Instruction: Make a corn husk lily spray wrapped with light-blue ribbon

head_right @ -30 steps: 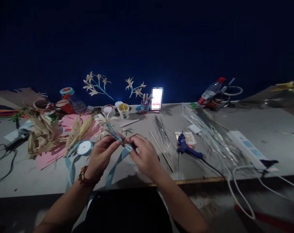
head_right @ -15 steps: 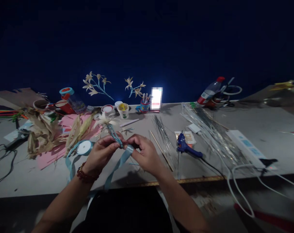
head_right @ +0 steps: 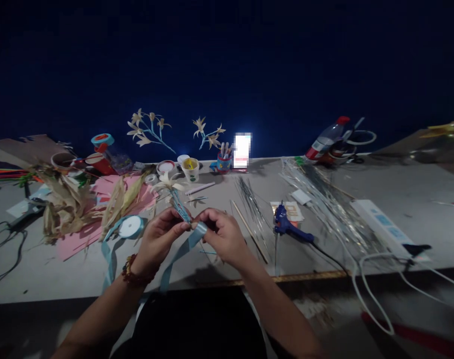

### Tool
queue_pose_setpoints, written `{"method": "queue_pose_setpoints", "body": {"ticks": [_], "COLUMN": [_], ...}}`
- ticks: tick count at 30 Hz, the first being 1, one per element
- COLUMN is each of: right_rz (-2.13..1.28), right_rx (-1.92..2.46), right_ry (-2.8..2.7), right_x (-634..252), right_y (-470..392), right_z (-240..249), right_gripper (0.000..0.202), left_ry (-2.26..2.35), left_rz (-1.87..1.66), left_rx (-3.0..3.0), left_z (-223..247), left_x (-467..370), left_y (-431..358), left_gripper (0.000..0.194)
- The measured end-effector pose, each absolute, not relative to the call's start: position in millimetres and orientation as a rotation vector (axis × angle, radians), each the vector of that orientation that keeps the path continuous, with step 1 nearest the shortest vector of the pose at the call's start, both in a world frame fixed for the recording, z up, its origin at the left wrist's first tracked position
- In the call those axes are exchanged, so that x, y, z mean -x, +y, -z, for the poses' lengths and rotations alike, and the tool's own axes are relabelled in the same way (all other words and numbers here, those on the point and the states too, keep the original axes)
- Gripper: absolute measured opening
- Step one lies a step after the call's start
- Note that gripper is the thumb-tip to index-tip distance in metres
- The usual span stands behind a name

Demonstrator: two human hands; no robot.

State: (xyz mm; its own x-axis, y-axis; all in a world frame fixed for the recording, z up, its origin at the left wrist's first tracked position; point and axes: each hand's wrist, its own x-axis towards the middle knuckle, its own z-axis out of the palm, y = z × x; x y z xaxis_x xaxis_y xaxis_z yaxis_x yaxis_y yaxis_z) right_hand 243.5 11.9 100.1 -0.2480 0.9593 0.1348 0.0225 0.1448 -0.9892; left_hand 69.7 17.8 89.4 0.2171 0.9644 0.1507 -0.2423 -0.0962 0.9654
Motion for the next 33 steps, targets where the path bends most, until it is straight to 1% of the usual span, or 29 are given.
{"method": "queue_pose_setpoints", "body": {"ticks": [4, 7, 10, 16, 18, 20, 23, 26, 29, 33], "right_rz": [-1.593, -1.692, -1.578, -1.085, -1.054, -1.187, -1.512, -1.634, -1.505, -1.035], "right_rx": [0.935, 0.874, 0.865, 0.958, 0.980, 0.983, 0.946, 0.905, 0.907, 0.987], "right_ry": [-1.239, -1.154, -1.175, -1.500, -1.530, -1.438, -1.233, -1.210, -1.321, -1.600], "right_x": [-239, -234, -232, -235, -235, -234, -233, -234, -237, -241], "right_y": [15, 15, 14, 12, 12, 12, 12, 14, 16, 14], "right_z": [-93, -87, -83, -85, -87, -87, -88, -89, -91, -94], "right_gripper": [0.020, 0.025, 0.024, 0.013, 0.013, 0.017, 0.027, 0.029, 0.026, 0.011], "left_ry": [0.711, 0.595, 0.576, 0.631, 0.611, 0.577, 0.516, 0.485, 0.490, 0.634], "left_rz": [-1.171, -1.135, -1.192, -1.250, -1.237, -1.214, -1.175, -1.134, -1.097, -1.214], "left_rx": [-1.187, -1.095, -0.980, -0.970, -1.003, -1.044, -1.075, -1.030, -0.975, -1.023], "left_z": [-88, -86, -82, -73, -72, -73, -77, -81, -80, -79], "left_x": [-68, -69, -73, -76, -74, -71, -69, -70, -73, -76], "left_y": [20, 23, 26, 30, 29, 28, 27, 29, 31, 31], "left_gripper": [0.012, 0.010, 0.013, 0.018, 0.019, 0.016, 0.012, 0.014, 0.019, 0.017]}}
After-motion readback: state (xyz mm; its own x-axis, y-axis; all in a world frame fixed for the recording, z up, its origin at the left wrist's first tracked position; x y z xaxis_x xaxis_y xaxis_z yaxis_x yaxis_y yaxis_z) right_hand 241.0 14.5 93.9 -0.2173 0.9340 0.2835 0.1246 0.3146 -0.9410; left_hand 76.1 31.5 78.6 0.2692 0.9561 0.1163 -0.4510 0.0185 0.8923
